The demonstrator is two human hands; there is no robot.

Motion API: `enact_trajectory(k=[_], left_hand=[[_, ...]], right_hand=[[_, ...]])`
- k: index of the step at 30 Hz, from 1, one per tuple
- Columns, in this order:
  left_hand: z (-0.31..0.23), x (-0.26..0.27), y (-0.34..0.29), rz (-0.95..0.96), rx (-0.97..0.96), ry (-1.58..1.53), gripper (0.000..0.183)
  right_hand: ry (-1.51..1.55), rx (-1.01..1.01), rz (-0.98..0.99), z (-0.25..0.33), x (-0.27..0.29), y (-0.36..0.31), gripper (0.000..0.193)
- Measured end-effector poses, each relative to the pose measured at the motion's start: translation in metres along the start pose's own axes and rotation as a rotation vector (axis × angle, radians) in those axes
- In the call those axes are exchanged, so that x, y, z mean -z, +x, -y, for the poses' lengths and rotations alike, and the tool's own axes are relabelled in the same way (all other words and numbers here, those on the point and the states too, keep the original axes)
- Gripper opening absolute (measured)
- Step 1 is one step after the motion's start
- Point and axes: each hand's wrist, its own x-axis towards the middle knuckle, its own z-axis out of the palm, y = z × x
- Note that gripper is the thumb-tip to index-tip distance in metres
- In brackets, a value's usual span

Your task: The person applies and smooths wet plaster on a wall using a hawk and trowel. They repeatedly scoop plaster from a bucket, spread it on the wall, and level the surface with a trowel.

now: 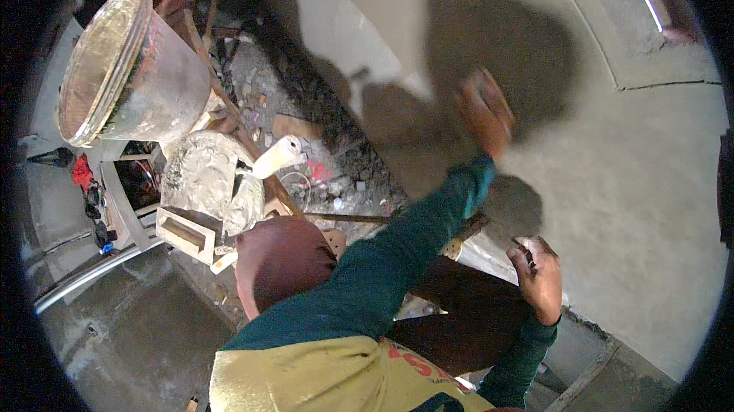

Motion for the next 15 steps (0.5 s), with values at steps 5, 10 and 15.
enact_trajectory(k=[5,10,15], left_hand=[[-0.011,0.010,0.012,0.111,0.387,-0.387,0.032],[0.058,-0.005,-0.085,-0.009,0.157,-0.073,0.029],[0.101,0.046,-0.031,0.470,0.329,-1.118,0.035]], right_hand=[[0.054,-0.039,0.031,-0.002,0.000,-0.019,0.026],[0.034,-0.037,0.021,-0.002,0.003,-0.022,0.025],[-0.067,-0.109,0.075,-0.030,-0.002,-0.040,0.022]])
